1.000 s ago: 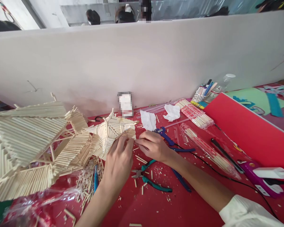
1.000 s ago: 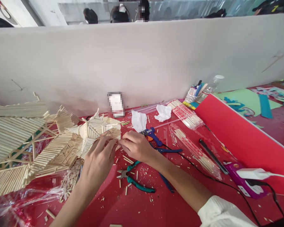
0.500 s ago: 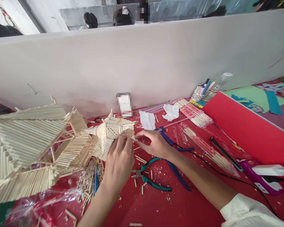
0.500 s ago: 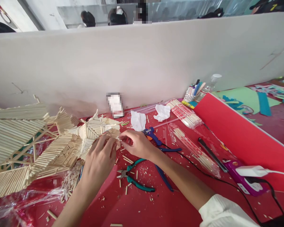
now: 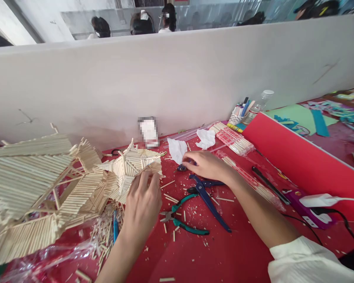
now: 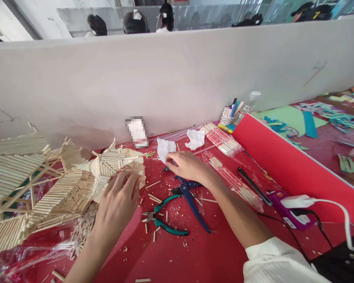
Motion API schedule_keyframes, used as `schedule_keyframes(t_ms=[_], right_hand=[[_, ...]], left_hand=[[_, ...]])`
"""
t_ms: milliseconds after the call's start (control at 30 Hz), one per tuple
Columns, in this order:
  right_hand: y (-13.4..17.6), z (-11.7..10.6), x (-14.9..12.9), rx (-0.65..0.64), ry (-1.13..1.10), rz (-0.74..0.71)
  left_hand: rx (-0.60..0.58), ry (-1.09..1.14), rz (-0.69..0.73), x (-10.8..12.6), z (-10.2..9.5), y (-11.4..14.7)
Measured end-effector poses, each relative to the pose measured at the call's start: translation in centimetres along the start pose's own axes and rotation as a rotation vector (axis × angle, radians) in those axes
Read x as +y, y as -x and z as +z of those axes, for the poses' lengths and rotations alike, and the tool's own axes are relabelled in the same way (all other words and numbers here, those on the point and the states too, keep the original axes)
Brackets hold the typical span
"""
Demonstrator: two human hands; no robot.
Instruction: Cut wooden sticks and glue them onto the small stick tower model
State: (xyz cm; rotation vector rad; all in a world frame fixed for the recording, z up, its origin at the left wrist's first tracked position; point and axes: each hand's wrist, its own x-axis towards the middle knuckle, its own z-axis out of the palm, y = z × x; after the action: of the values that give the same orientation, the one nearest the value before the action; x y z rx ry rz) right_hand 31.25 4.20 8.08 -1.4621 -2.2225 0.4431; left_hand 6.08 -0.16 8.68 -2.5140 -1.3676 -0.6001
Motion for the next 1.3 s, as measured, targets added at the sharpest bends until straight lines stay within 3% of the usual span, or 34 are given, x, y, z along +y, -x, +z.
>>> schedule_keyframes(t_ms=[167, 433, 500, 600, 700, 767, 900, 1133, 1300], right_hand=[[0.3, -0.9, 3.6, -0.303, 0.320, 0.223], [0.4, -1.0, 3.5, -0.450, 0.504, 0.387], [0.8, -1.4, 3.0, -0.400, 0.498, 0.371], [0.9, -1.2, 1.6, -0.228, 0.311, 0.229], [0.4, 0.6, -0.4, -0.186, -0.150, 0.053], [-0.2, 2.3, -1.6, -0.106, -0.310, -0.006], [-0.9, 4.4, -3.2, -0.107, -0.510, -0.022], [-0.8, 4.0, -4.1, -0.113, -0.616, 0.054], [-0.8, 2.1, -2.8, -0.205, -0.756, 0.017]], left_hand=[[0.024, 0.003, 0.003, -0.1, 0.1, 0.0], [0.024, 0.020, -0.013, -0.1, -0.2, 0.2], [0.028, 0.022, -0.012, -0.2, -0.3, 0.3], [0.035, 0.020, 0.000, -0.2, -0.3, 0.5], [0.017, 0.018, 0.006, -0.3, -0.3, 0.6], [0.010, 0.019, 0.002, -0.3, -0.3, 0.5], [0.021, 0.027, 0.013, -0.3, -0.5, 0.4], [0.021, 0.060, 0.015, -0.3, -0.5, 0.4], [0.005, 0.046, 0.000, -0.4, -0.5, 0.4]])
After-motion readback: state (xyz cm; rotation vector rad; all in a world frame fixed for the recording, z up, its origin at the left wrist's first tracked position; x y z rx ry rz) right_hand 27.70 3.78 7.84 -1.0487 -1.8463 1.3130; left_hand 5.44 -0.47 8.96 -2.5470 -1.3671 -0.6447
